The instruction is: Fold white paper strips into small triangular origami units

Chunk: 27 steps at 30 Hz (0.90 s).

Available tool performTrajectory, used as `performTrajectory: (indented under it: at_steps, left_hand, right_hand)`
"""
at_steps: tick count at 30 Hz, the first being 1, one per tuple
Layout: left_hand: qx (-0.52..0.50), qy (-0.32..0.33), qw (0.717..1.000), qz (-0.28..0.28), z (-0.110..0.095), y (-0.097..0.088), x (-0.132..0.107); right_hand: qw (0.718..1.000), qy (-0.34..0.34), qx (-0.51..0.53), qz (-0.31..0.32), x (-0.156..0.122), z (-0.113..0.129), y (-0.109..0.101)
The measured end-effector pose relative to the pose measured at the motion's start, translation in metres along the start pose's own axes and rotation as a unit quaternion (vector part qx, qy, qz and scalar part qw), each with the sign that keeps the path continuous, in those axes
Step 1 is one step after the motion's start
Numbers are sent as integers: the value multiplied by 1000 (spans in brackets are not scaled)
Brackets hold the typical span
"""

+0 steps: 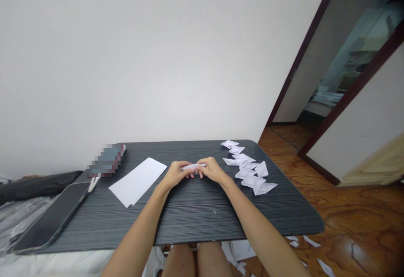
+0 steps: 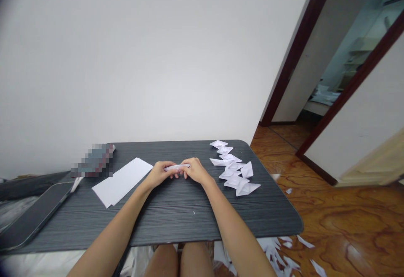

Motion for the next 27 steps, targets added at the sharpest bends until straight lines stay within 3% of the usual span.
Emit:
performTrajectory:
  at_steps: [4, 10, 17, 22, 27]
  left_hand:
    - [-8, -25, 1000, 13, 6, -1, 1]
    - [-115, -101, 988, 30, 21, -1, 2]
    - [-129, -55, 986, -86, 20, -14, 4]
    - [-166, -78, 983, 0, 20, 1, 6]
    - [-216, -120, 969, 22, 23, 4, 5]
  right_hand:
    - [998, 15, 41, 53, 3, -5, 6]
    - [992, 16, 78, 97, 3, -10, 5]
    - [997, 28, 59, 43, 5, -17, -1]
    - [996, 15, 77, 46, 4, -11, -1]
    - [990, -5, 96, 102, 3, -8, 2]
Point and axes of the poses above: each hand's wrist, its own x-axis towards the middle knuckle, its own y-axis out of the palm, z = x × y, the point moved 5 cm from there along x, towards the middle knuckle, and after that the axes turned 15 degrees about -x, right-handed, at the moved point
